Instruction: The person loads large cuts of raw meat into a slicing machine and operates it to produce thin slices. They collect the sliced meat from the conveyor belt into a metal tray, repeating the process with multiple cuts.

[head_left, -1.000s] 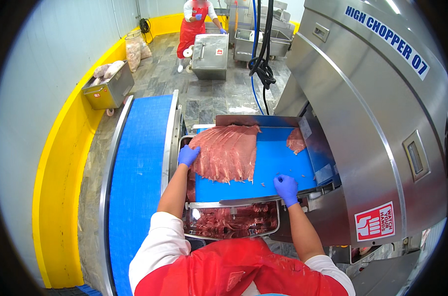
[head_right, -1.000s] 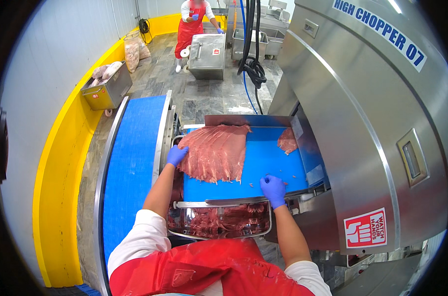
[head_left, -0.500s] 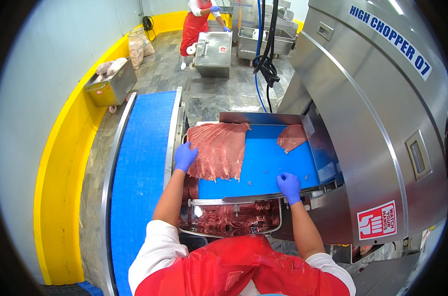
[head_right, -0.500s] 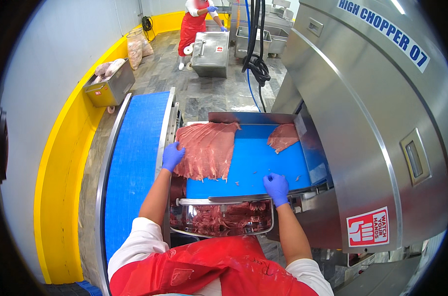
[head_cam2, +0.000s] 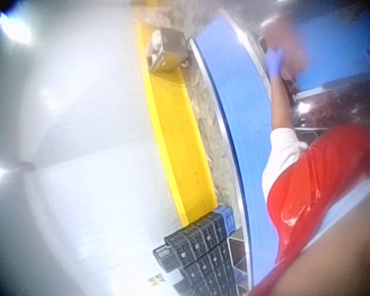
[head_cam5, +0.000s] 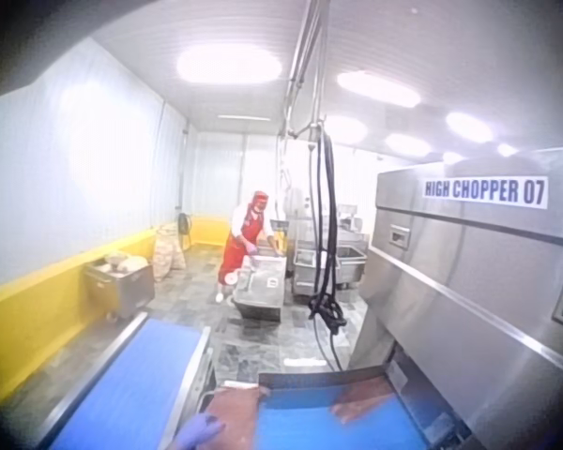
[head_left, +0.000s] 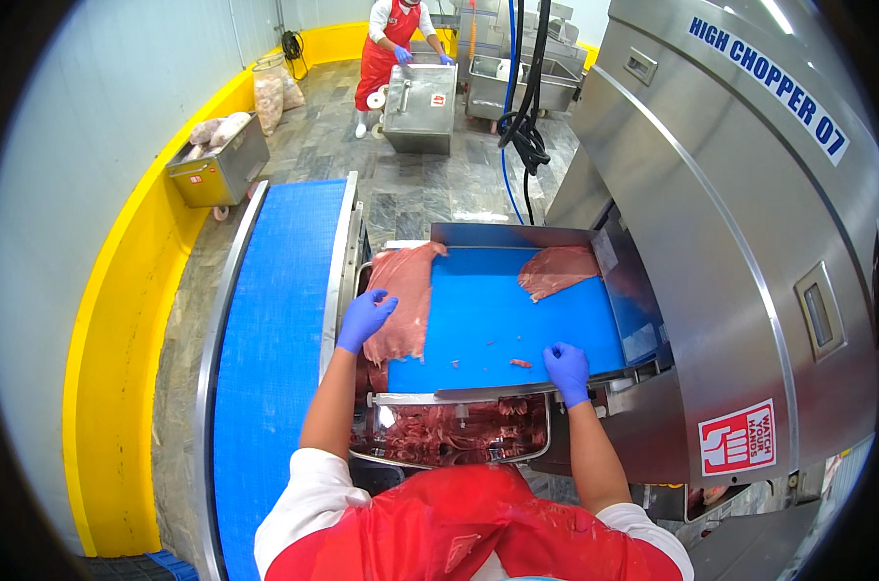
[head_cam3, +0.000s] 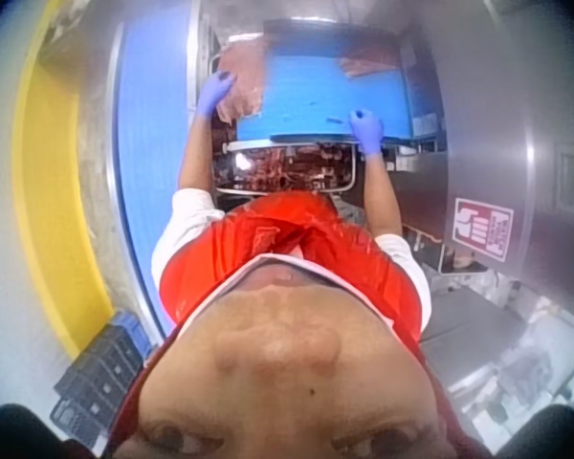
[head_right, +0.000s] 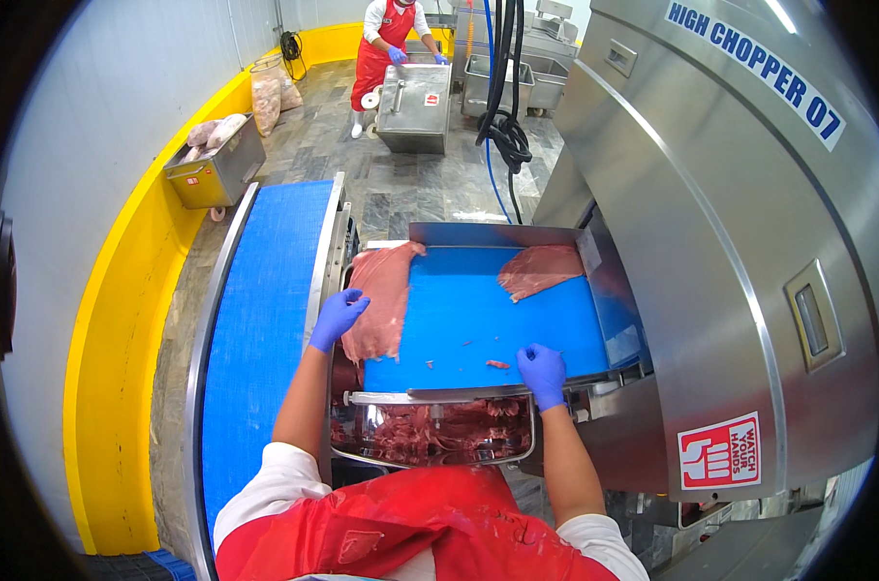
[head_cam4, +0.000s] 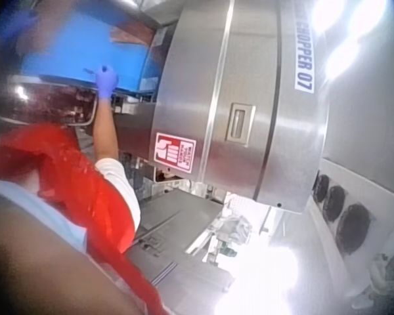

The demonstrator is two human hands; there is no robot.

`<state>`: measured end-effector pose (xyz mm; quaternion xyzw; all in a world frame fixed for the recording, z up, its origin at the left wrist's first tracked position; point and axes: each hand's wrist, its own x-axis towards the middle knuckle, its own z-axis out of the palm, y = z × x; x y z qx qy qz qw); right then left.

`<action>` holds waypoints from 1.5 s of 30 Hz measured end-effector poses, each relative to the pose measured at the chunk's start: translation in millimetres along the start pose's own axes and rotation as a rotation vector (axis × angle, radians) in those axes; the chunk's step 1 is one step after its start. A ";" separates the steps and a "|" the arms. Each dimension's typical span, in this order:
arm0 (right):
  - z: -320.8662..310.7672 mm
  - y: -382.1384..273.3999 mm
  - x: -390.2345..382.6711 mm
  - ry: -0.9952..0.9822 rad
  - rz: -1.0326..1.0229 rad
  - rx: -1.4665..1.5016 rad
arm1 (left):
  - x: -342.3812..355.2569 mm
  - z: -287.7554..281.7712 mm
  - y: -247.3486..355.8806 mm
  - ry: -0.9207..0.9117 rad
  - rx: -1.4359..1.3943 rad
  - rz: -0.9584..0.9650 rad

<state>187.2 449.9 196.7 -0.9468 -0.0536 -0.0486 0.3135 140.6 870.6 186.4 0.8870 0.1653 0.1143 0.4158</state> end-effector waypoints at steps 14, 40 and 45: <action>2.9 -4.7 3.2 -0.036 0.002 -0.045 | -130.2 89.3 68.4 -0.082 -0.083 0.336; -266.3 206.2 -425.8 -0.119 0.258 0.364 | -424.4 330.1 405.3 -1.087 -0.478 1.561; -334.4 307.5 -547.6 0.098 0.622 0.314 | -503.8 525.2 358.0 -1.221 0.011 1.374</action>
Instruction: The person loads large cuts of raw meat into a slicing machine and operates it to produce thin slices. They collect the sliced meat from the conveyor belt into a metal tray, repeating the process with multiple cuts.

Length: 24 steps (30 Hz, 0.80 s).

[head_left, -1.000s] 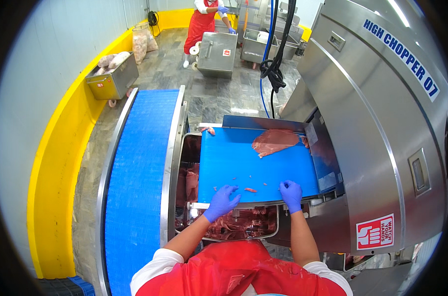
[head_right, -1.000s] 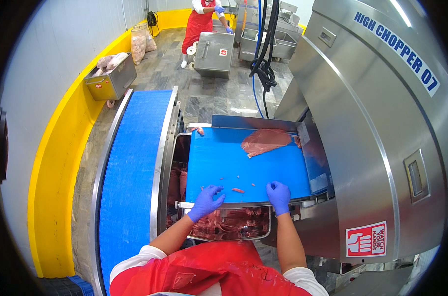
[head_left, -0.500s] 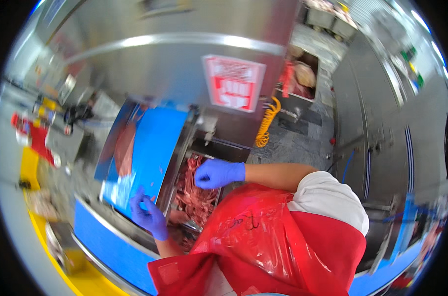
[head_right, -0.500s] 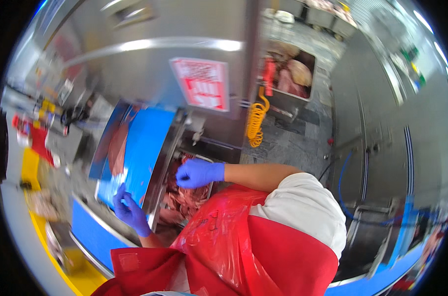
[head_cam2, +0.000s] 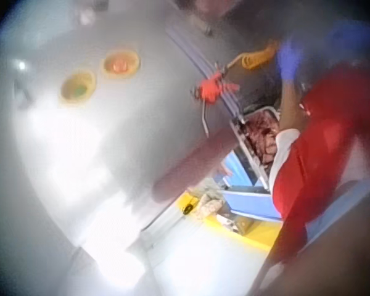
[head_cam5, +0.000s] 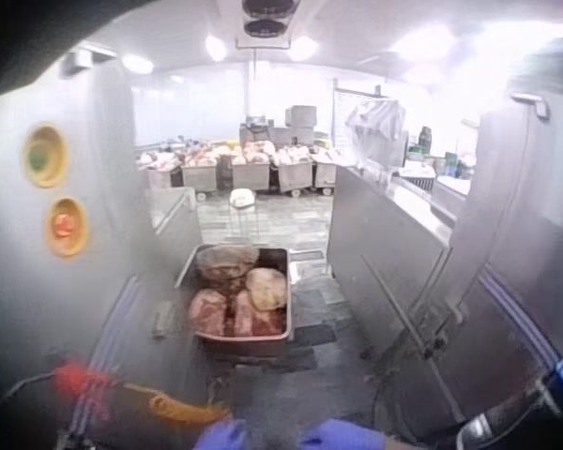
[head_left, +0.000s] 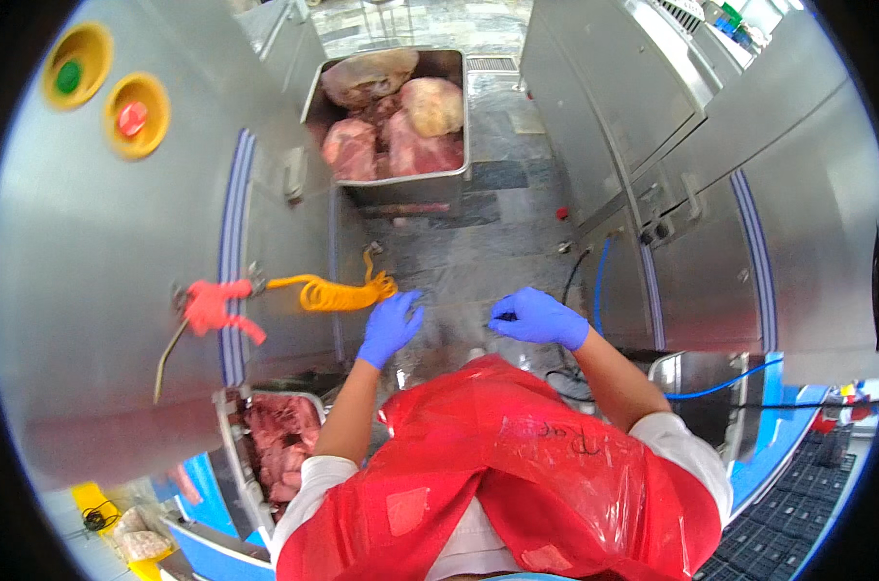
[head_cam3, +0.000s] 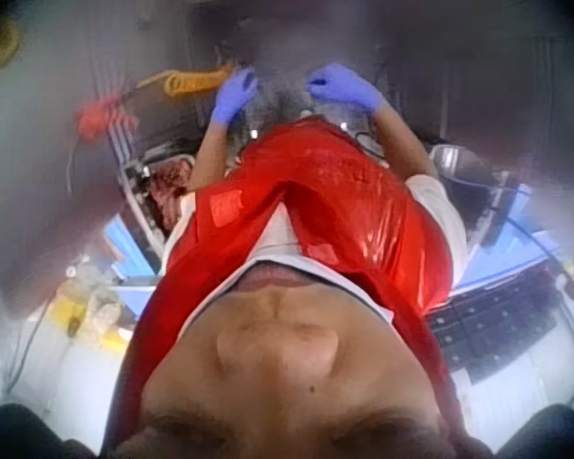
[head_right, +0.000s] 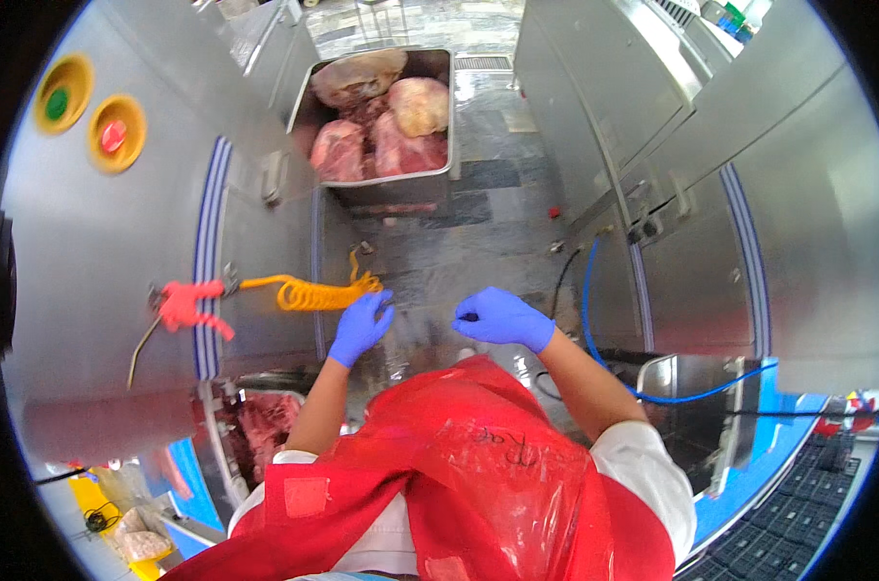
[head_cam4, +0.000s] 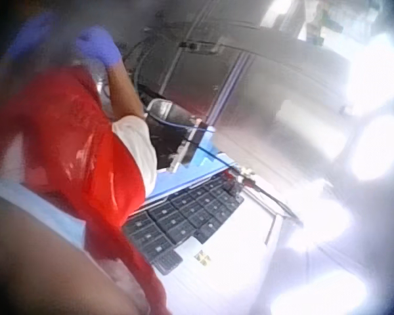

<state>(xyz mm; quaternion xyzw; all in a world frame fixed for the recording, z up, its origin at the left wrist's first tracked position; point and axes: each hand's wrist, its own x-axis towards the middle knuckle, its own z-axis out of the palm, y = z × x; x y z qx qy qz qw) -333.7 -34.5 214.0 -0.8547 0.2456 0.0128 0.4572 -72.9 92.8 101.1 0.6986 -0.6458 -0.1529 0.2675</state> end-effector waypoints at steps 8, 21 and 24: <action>-223.7 102.5 64.6 0.378 0.144 -0.098 | 17.7 109.9 -85.0 -0.575 -0.268 -0.639; -432.1 250.0 144.7 0.607 0.529 0.007 | 513.0 179.8 -149.8 -0.135 -0.406 -0.472; -470.9 299.6 153.9 0.729 0.580 0.228 | 627.0 186.7 -166.5 -0.114 -0.513 -0.654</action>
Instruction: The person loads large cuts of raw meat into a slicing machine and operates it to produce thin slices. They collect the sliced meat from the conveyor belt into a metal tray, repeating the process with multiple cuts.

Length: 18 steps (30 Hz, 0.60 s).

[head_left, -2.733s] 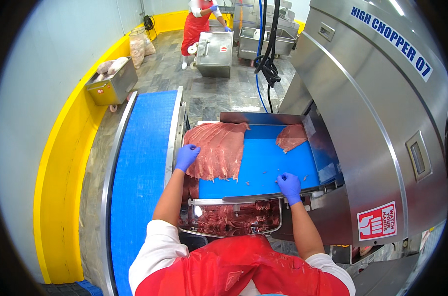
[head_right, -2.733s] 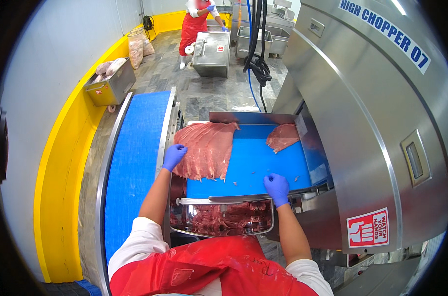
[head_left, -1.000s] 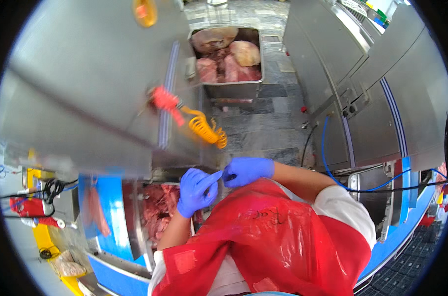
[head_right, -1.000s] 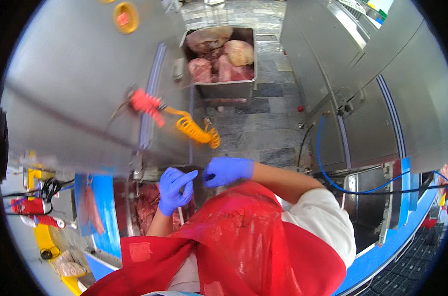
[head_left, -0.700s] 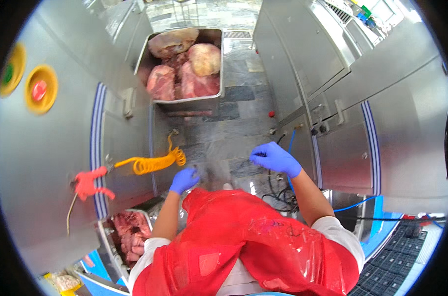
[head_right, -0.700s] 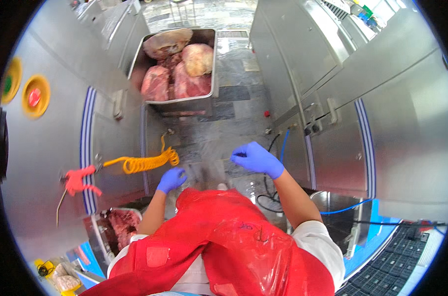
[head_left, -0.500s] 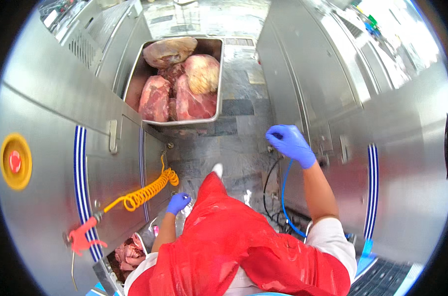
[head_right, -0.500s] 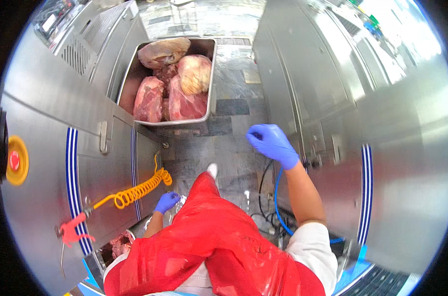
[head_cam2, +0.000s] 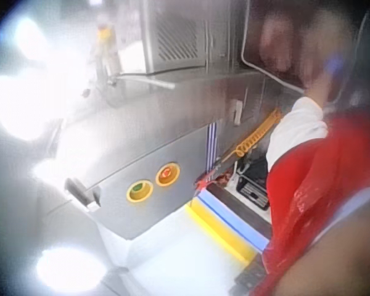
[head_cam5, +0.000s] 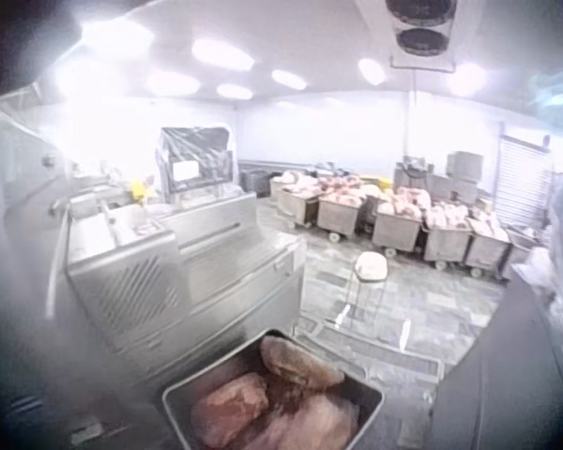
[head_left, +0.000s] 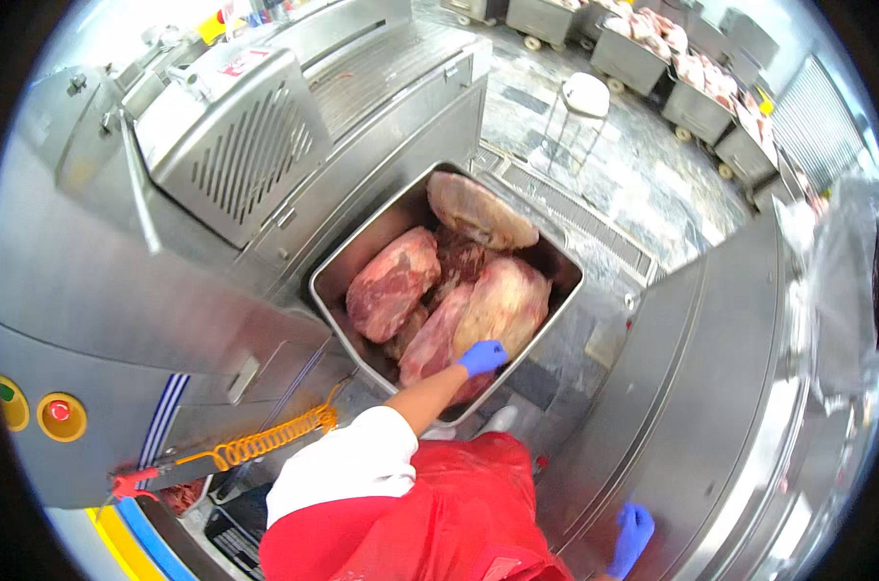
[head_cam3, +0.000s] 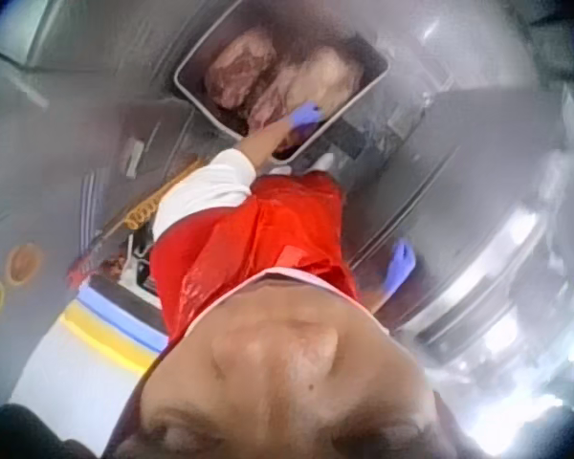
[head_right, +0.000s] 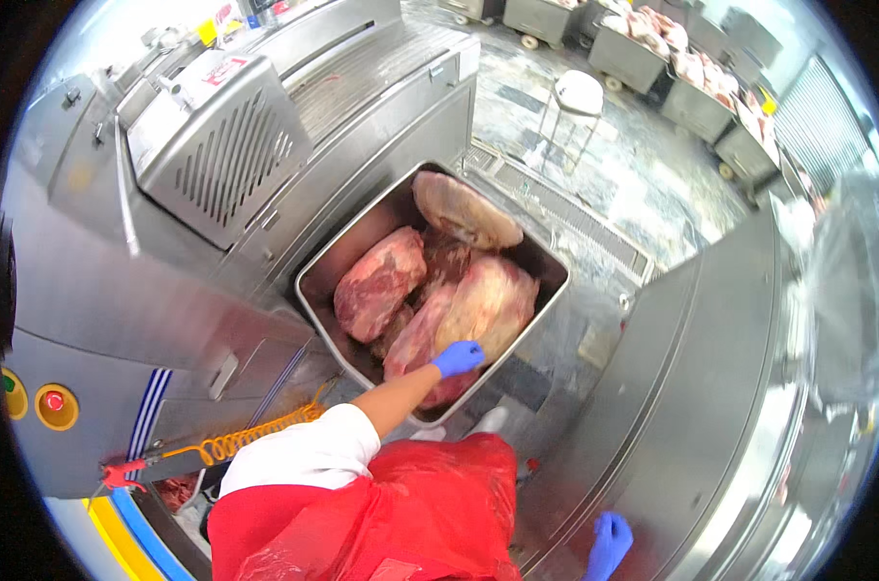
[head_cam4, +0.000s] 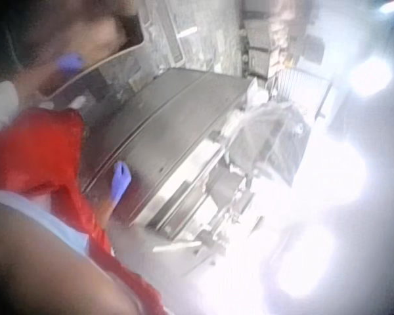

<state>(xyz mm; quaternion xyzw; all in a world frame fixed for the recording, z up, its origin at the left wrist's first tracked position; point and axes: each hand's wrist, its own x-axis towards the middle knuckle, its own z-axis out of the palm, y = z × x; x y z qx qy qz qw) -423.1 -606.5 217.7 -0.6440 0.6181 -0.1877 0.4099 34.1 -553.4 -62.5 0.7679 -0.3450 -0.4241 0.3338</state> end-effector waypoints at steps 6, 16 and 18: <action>-41.5 53.3 236.2 0.073 -0.036 -0.157 | 150.7 64.3 19.4 -0.009 0.379 -0.076; 33.0 -82.0 713.4 0.046 -0.283 -0.703 | 248.2 56.8 44.9 -0.360 0.200 -0.431; 46.7 -35.5 765.3 -0.154 -0.197 -1.101 | 268.3 39.4 69.3 -0.288 -0.241 -0.585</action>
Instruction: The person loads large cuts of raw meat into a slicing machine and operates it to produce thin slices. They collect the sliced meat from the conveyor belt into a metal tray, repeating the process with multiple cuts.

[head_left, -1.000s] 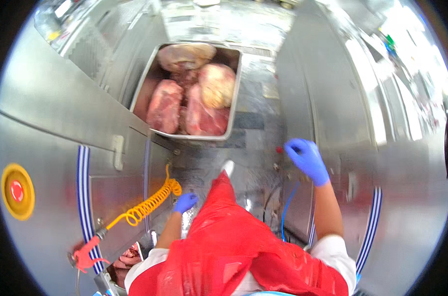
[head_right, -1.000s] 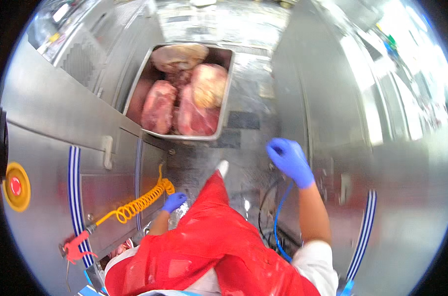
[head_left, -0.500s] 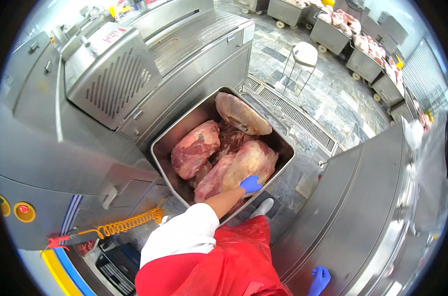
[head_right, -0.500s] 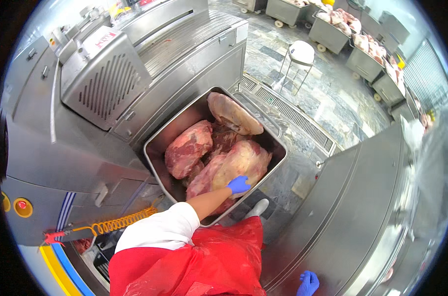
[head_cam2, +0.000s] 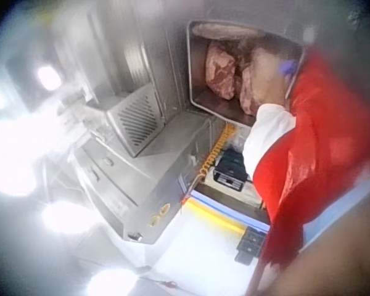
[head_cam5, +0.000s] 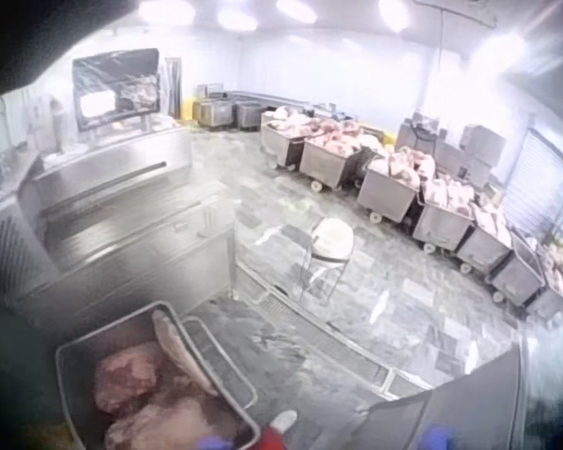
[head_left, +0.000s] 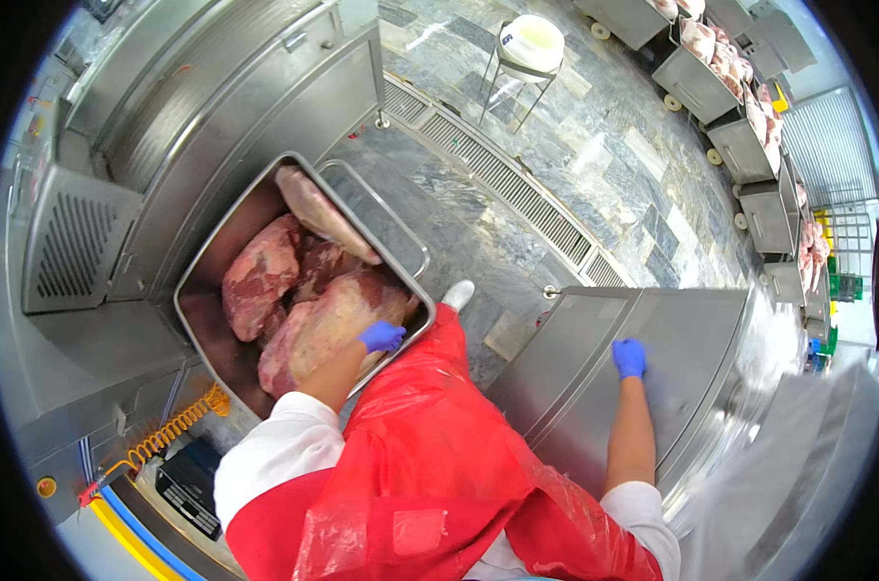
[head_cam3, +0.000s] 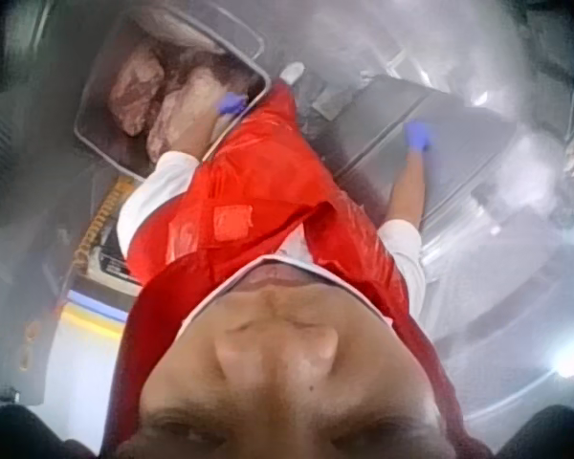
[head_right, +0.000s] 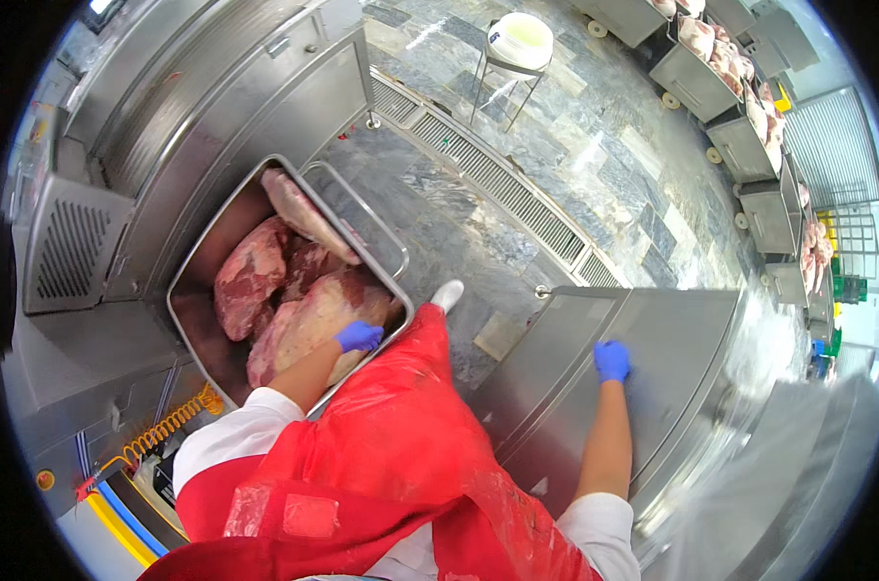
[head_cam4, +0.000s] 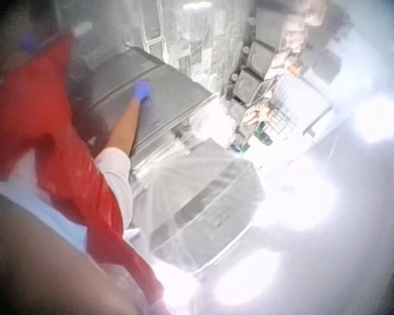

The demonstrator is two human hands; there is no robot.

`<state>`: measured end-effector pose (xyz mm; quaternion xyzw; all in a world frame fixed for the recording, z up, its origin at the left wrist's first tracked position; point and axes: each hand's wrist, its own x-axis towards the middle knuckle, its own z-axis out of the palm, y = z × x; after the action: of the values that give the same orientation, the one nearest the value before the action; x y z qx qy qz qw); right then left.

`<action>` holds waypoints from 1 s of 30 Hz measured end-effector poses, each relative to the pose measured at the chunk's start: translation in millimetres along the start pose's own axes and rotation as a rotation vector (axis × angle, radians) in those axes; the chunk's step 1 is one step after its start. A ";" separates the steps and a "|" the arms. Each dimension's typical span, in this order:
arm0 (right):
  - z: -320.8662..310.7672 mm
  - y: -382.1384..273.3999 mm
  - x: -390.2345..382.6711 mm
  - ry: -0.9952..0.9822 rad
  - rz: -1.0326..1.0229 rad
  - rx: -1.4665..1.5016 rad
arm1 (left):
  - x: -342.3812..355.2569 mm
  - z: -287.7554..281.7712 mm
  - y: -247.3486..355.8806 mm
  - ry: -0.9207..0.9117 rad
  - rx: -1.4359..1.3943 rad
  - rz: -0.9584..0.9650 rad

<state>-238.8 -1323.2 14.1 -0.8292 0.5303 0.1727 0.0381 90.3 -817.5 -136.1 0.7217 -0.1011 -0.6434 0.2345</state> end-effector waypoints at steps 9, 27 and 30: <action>-13.8 -55.9 7.9 -0.472 0.389 -0.273 | 51.2 -75.0 67.5 -0.013 -0.604 -0.305; -155.4 -457.5 746.1 0.249 -1.107 -0.035 | -22.6 -489.9 390.2 1.854 -0.312 0.267; -317.4 -658.9 813.0 -0.153 -0.777 0.720 | -59.6 -575.6 459.3 2.079 -0.347 0.369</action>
<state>734.7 -1819.2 -33.1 -0.8839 0.2056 0.0127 0.4198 714.7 -1070.4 167.3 0.8462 0.1337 0.3271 0.3988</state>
